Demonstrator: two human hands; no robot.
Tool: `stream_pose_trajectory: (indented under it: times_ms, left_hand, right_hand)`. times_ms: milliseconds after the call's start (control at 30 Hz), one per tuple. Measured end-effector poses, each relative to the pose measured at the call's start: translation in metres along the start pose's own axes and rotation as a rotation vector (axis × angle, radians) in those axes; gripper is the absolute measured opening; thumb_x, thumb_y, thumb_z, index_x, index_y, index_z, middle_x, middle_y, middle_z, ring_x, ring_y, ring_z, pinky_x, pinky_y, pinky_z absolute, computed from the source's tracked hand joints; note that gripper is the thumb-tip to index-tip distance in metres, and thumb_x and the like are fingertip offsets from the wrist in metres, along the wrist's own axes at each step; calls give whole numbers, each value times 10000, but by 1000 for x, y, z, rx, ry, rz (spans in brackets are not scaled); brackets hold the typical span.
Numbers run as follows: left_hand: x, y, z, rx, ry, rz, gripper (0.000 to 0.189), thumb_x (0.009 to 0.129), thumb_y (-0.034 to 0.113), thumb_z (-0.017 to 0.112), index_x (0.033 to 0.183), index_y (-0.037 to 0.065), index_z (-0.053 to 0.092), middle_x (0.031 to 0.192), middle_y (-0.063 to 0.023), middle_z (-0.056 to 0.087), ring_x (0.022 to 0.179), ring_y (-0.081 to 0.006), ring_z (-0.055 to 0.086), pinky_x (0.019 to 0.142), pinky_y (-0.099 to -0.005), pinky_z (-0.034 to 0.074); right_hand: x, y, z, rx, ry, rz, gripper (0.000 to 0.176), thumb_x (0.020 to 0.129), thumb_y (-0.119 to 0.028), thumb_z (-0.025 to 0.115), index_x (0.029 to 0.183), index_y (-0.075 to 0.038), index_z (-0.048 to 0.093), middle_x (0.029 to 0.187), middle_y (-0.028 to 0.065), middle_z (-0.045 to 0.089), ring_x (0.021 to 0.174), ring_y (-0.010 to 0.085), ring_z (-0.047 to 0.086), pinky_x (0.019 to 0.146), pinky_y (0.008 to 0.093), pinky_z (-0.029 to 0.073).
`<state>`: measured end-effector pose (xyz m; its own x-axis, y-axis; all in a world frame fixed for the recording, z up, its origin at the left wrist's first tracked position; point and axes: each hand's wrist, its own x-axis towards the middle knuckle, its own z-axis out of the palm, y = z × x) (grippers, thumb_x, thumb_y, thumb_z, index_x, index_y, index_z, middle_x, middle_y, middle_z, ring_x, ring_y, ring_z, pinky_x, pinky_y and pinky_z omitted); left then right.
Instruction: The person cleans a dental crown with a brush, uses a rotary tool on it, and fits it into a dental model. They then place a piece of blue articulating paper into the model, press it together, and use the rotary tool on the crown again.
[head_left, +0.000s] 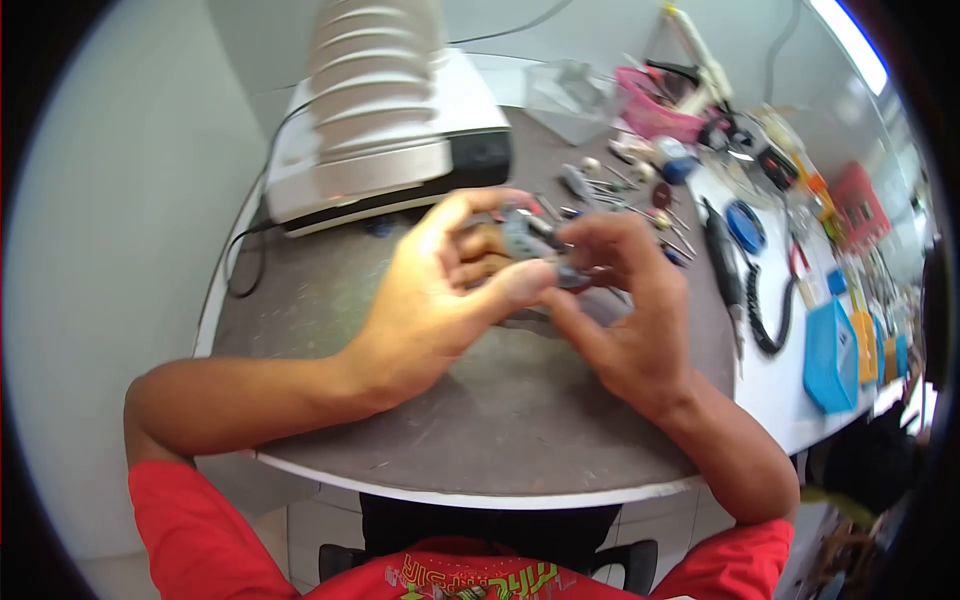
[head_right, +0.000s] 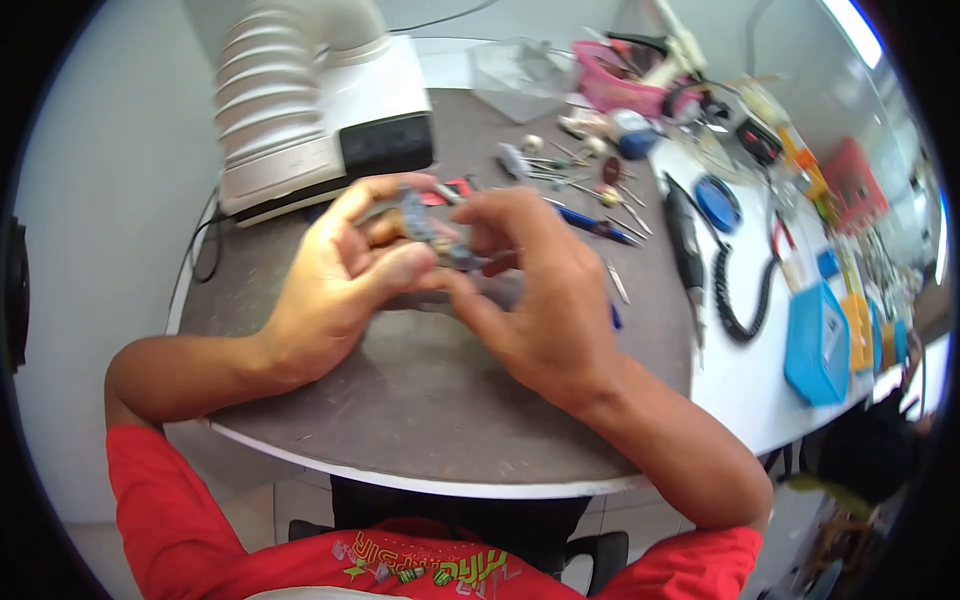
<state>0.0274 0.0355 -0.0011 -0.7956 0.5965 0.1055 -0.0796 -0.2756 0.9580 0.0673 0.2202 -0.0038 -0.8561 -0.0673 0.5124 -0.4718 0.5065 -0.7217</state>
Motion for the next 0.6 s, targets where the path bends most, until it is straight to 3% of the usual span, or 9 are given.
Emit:
stream_pose_trajectory:
  times_ms: [33, 133, 333, 433, 467, 500, 600]
  left_hand:
    - [0, 1, 6, -61, 51, 28, 455, 914, 67, 629, 1309, 0, 414, 1098, -117, 602, 1015, -178, 627, 903, -297, 536]
    - [-1, 0, 12, 59, 73, 42, 449, 929, 71, 610, 1324, 4, 408, 1182, -136, 572, 1062, -179, 614, 898, -289, 543]
    - [-2, -6, 5, 70, 67, 56, 479, 947, 87, 578, 1377, 41, 373, 1181, -114, 583, 1051, -142, 606, 913, -276, 524]
    - [-6, 1, 8, 69, 78, 54, 487, 945, 90, 579, 1388, 53, 379, 1165, -105, 599, 1030, -126, 610, 901, -258, 515]
    - [-8, 2, 9, 70, 69, 31, 489, 946, 91, 575, 1395, 59, 384, 1151, -99, 609, 1025, -118, 610, 892, -249, 511]
    - [-10, 4, 13, 79, 58, 36, 500, 946, 93, 568, 1412, 68, 388, 1112, -80, 620, 996, -93, 599, 874, -234, 489]
    - [-14, 4, 11, 185, -62, -35, 481, 956, 95, 555, 1411, 82, 399, 1089, -82, 621, 972, -97, 580, 870, -245, 463]
  right_hand:
    - [1, 0, 0, -40, -31, -90, 358, 746, -7, 728, 1059, -25, 557, 952, 83, 601, 845, 176, 636, 719, 304, 547]
    - [-3, 1, -6, -131, -60, -242, 345, 747, -51, 732, 1031, -44, 537, 949, 116, 591, 859, 268, 662, 705, 365, 538]
    - [-4, -2, -21, -248, -6, -262, 352, 804, -254, 734, 1002, -41, 536, 929, 132, 598, 814, 293, 660, 681, 384, 527]
    - [-2, 1, -66, -625, 181, -398, 352, 836, -336, 711, 961, -25, 605, 851, 160, 648, 759, 306, 674, 650, 407, 537]
    - [-5, 4, -94, -766, 214, -330, 317, 842, -304, 705, 950, -17, 626, 846, 162, 667, 781, 292, 678, 645, 394, 532]
    - [-10, 5, -127, -813, 275, -263, 293, 843, -303, 732, 925, -29, 666, 878, 116, 697, 725, 208, 697, 622, 325, 548]
    - [-35, 12, -226, -1055, 322, 191, 228, 876, -238, 686, 963, -29, 670, 862, 102, 714, 731, 197, 703, 648, 316, 551]
